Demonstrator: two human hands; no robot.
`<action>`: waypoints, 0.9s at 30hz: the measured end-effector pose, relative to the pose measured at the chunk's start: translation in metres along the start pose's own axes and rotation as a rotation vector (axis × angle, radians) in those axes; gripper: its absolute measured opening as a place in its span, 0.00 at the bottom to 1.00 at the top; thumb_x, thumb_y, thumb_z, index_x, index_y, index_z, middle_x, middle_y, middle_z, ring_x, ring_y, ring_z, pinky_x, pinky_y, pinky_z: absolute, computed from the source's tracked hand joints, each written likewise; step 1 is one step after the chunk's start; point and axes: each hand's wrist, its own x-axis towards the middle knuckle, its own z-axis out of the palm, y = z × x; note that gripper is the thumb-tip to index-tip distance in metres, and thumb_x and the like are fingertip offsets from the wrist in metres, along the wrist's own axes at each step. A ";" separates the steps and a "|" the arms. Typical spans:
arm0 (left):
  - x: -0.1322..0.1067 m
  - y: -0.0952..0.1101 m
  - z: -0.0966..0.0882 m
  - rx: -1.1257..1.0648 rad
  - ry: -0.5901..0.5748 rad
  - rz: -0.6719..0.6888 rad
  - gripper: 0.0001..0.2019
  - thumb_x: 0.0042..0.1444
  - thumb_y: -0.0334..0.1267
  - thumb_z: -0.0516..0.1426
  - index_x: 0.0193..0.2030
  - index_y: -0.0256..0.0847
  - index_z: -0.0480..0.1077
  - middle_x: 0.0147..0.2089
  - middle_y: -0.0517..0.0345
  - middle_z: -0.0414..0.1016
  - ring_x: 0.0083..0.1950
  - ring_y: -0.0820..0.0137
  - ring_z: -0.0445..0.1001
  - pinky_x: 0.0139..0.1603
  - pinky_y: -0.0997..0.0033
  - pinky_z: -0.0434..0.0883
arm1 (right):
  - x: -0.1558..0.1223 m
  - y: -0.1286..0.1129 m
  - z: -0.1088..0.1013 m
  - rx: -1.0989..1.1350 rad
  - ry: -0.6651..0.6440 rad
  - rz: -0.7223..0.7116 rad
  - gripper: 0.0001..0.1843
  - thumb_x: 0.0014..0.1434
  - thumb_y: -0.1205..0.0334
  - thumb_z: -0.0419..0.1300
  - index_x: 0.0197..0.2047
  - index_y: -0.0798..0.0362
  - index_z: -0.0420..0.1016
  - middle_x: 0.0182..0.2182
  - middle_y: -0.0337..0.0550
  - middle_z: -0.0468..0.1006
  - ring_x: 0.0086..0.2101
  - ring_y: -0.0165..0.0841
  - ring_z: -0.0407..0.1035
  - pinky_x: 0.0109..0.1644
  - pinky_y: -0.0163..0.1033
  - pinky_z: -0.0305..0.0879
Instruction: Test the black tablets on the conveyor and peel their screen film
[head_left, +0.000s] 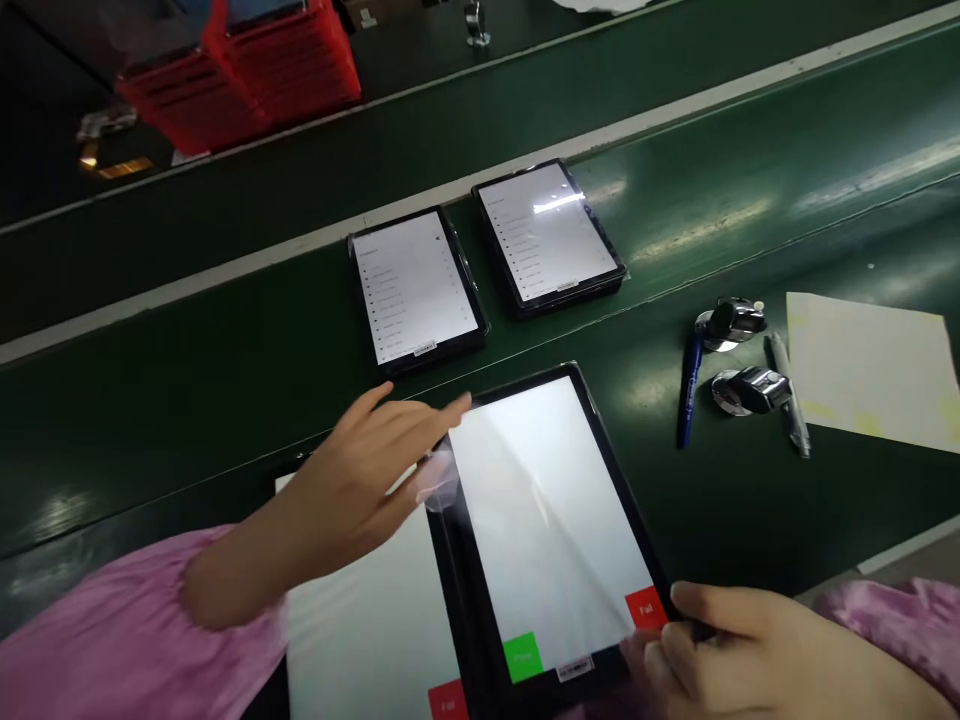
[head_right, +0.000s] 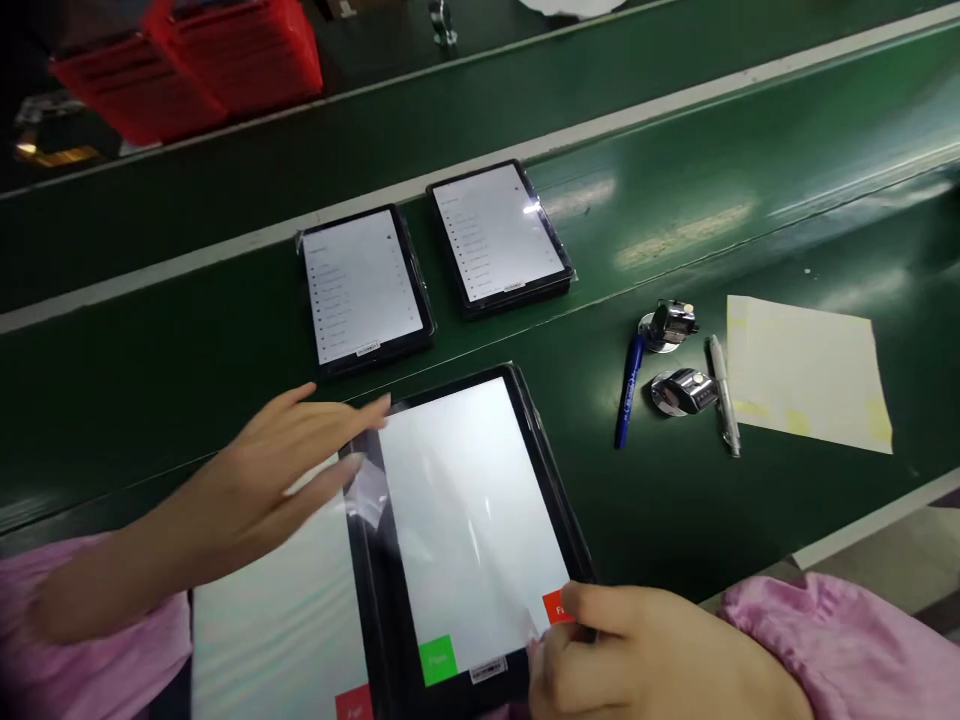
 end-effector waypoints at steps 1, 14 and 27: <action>0.007 -0.004 0.004 0.042 -0.030 -0.003 0.22 0.74 0.39 0.46 0.71 0.39 0.64 0.53 0.53 0.83 0.53 0.63 0.80 0.71 0.46 0.67 | 0.009 0.007 -0.001 0.006 -0.024 0.005 0.32 0.77 0.75 0.36 0.38 0.56 0.82 0.32 0.38 0.78 0.36 0.29 0.68 0.48 0.40 0.67; -0.024 -0.024 -0.016 -0.116 -0.238 -0.816 0.41 0.59 0.73 0.40 0.60 0.49 0.77 0.57 0.57 0.83 0.58 0.53 0.81 0.59 0.48 0.77 | 0.121 0.177 -0.017 0.235 0.567 0.449 0.05 0.59 0.68 0.72 0.36 0.49 0.83 0.34 0.38 0.78 0.28 0.29 0.65 0.29 0.38 0.63; -0.021 -0.008 -0.004 0.038 0.070 -0.469 0.25 0.69 0.57 0.49 0.51 0.46 0.81 0.56 0.58 0.83 0.54 0.57 0.82 0.46 0.59 0.79 | 0.117 0.156 -0.031 0.245 0.637 0.412 0.09 0.56 0.74 0.73 0.34 0.52 0.81 0.32 0.38 0.82 0.30 0.29 0.71 0.30 0.38 0.64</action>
